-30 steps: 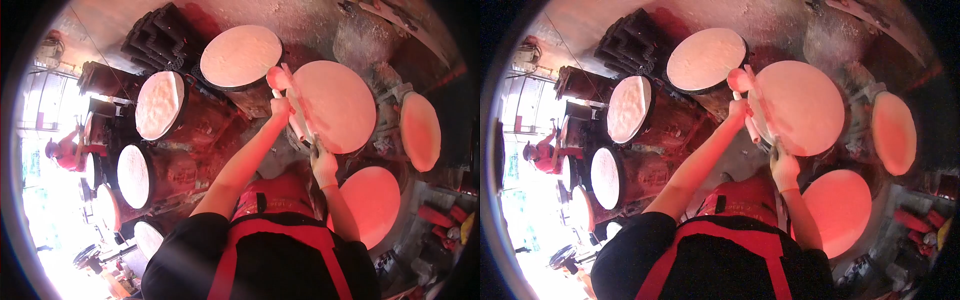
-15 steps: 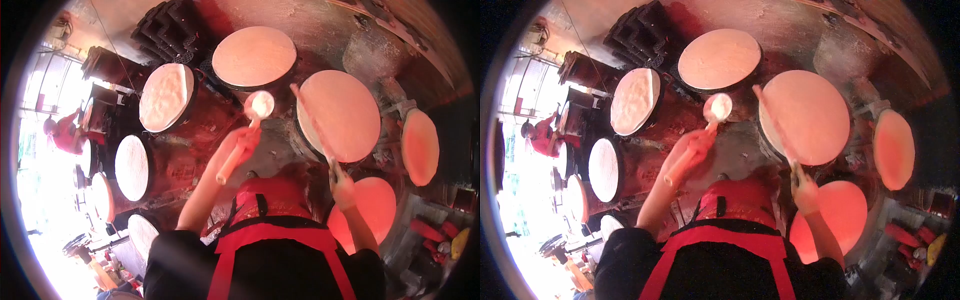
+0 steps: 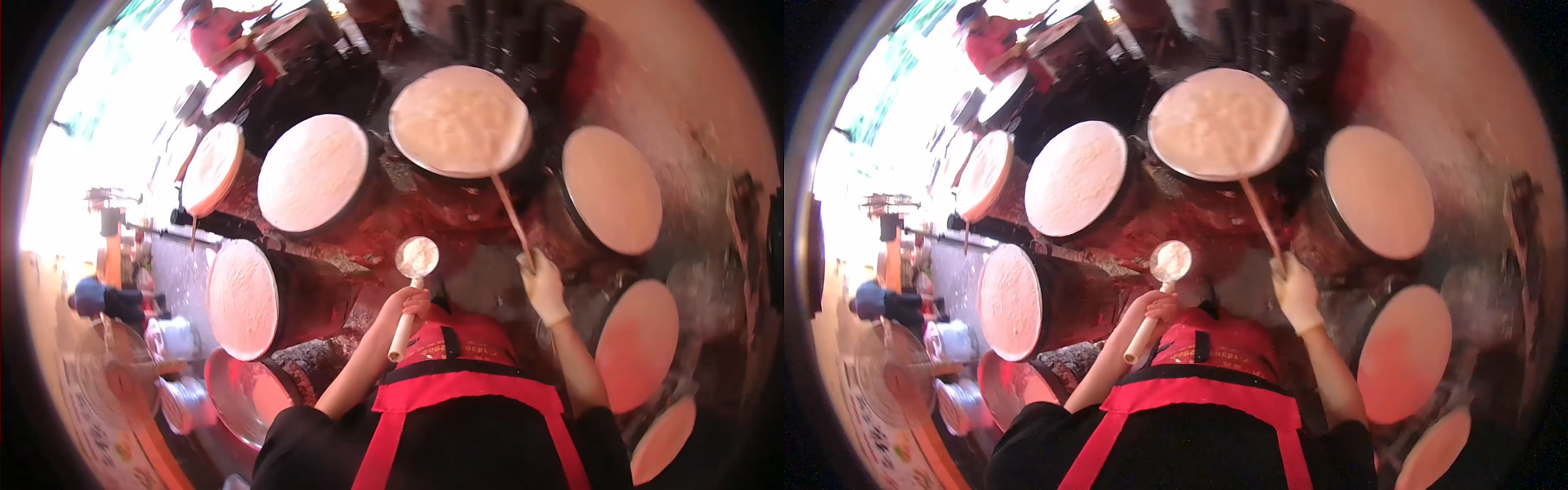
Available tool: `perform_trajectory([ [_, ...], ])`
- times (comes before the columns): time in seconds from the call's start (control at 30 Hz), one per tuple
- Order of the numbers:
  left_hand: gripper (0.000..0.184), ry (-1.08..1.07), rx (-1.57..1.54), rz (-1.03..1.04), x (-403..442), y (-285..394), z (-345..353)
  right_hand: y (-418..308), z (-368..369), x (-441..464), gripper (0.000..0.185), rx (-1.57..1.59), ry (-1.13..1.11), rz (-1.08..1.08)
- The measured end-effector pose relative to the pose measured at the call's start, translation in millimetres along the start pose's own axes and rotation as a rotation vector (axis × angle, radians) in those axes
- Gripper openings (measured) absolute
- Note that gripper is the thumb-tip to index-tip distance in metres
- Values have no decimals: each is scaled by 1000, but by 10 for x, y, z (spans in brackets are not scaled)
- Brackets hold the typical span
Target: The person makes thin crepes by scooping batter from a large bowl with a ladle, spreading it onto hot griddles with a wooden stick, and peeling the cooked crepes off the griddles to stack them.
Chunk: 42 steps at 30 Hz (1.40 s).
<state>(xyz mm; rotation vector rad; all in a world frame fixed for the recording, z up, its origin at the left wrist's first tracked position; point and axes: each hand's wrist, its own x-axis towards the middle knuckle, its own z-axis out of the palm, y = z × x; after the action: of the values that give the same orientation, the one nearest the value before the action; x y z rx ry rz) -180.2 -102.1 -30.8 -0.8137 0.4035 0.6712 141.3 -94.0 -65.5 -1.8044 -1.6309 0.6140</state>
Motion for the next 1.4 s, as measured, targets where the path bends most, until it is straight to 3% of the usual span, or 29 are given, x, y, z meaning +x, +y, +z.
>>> perform_trajectory([
  [0.07, 22, -71, 19, 121, -244, 331, 116, -501, 444, 817, 28, -128, -108, -131],
  [0.1, 8, -126, 53, 206, -295, 487, 70, -606, 703, 1173, 28, -177, -132, -195],
  [0.23, 12, -224, 51, 487, -707, 813, 296, -1314, 1347, 2174, 39, -354, -181, -310],
  [0.43, 10, -228, 42, 824, -985, 1106, 291, -1552, 1651, 2559, 76, -622, -191, -487],
  [0.53, 5, -276, -45, 860, -992, 1160, 381, -1385, 1943, 2793, 72, -674, -258, -461],
  [0.57, 4, -297, -125, 852, -994, 1128, 454, -1332, 1989, 2841, 62, -643, -232, -480],
  [0.67, 4, -298, -170, 898, -948, 1122, 549, -1232, 1971, 2993, 48, -610, -264, -657],
  [0.7, 4, -300, -180, 899, -919, 1124, 610, -1374, 1872, 3057, 36, -613, -276, -628],
  [0.83, 7, -355, -255, 847, -750, 1060, 772, -1376, 1892, 3356, 24, -570, -276, -633],
  [1.03, 16, -352, -280, 857, -634, 947, 1112, -1470, 1524, 3744, 31, -323, -427, -483],
  [1.1, 17, -351, -270, 860, -624, 961, 1151, -1538, 1262, 4047, 30, 72, -527, -200],
  [1.17, 17, -364, -250, 863, -634, 960, 1146, -1430, 1061, 4464, 22, 103, -444, -287],
  [1.27, 18, -362, -254, 877, -655, 930, 1160, -1921, 453, 4736, 21, 337, -552, -114],
  [1.4, 19, -396, -309, 887, -773, 923, 1175, -2014, 105, 5026, 23, 376, -505, -134],
])
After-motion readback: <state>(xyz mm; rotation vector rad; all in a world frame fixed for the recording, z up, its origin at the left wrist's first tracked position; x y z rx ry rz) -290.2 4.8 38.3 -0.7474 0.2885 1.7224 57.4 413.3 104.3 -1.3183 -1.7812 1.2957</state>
